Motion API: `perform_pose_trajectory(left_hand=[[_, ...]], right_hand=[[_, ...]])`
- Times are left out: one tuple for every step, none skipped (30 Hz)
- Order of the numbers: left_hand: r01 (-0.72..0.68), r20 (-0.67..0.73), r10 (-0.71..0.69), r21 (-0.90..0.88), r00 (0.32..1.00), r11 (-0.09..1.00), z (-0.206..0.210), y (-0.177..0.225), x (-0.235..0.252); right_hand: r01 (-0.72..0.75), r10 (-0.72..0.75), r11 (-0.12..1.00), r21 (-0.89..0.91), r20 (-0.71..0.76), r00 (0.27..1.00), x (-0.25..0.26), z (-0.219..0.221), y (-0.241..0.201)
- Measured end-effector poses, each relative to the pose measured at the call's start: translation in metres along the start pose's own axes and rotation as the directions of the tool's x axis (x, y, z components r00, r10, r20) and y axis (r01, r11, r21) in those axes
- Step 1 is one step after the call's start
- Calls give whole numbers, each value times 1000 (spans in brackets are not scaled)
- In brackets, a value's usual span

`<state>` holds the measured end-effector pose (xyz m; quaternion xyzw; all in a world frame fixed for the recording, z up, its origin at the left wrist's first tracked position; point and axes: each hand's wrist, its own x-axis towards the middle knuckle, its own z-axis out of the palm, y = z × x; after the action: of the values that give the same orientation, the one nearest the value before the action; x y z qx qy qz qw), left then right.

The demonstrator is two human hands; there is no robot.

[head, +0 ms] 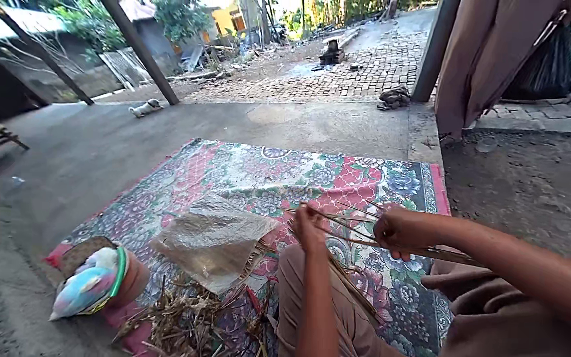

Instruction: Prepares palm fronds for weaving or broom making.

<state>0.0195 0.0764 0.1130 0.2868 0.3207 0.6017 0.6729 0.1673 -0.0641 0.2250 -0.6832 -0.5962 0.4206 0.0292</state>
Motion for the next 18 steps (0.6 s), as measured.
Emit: perform_pose_trajectory(left_hand=[[-54,-72,54,-1,996,999,-15,13,21],[-120,-137,115,-24,984,993,-33,29,38],[-186,-199,173,-48,965,981,-50,46,52],[-239,-264,218,-52,940,970,-66,64,60],[-279,-308,253,-42,917,959,-78,80,62],[-303,-331,280,-20,901,953,-83,92,61],[-308,-319,294,7,901,951,-83,100,56],[-300,-265,299,35,917,953,-78,105,47],[-289,-163,297,69,941,955,-69,107,36],[-279,2,280,105,960,955,-59,106,23],[-272,210,236,162,949,949,-49,103,9],[-266,421,151,229,894,936,-40,99,-4],[-257,592,28,306,805,917,-30,95,-15],[-249,704,-107,384,702,889,-19,89,-23],[-240,749,-220,453,624,859,-7,80,-31],[-217,750,-297,502,591,837,3,70,-36],[-185,736,-322,516,595,836,10,60,-39],[-144,719,-300,485,627,863,15,51,-41]], right_hand=[[-19,21,998,-55,50,999,-2,-1,4],[-46,54,994,-97,83,995,-5,-4,8],[-83,94,989,-119,90,991,-9,-6,11],[-121,130,986,-113,75,989,-14,-9,15],[-142,144,987,-72,33,989,-18,-12,17],[-133,133,991,3,-35,990,-21,-16,20],[-88,102,990,108,-128,986,-21,-20,23],[-20,70,977,214,-229,971,-20,-23,24],[59,46,951,305,-325,945,-19,-25,24],[130,35,920,370,-407,913,-16,-26,22],[186,33,887,422,-461,887,-14,-27,18],[225,36,854,470,-484,874,-14,-26,11],[253,33,821,511,-485,874,-15,-25,3],[275,23,793,544,-477,879,-14,-23,-4],[290,8,769,569,-462,887,-12,-20,-9],[312,-16,744,590,-452,892,-8,-17,-10],[319,-31,729,606,-437,899,-5,-13,-12],[312,-37,725,614,-417,908,-2,-10,-13]])
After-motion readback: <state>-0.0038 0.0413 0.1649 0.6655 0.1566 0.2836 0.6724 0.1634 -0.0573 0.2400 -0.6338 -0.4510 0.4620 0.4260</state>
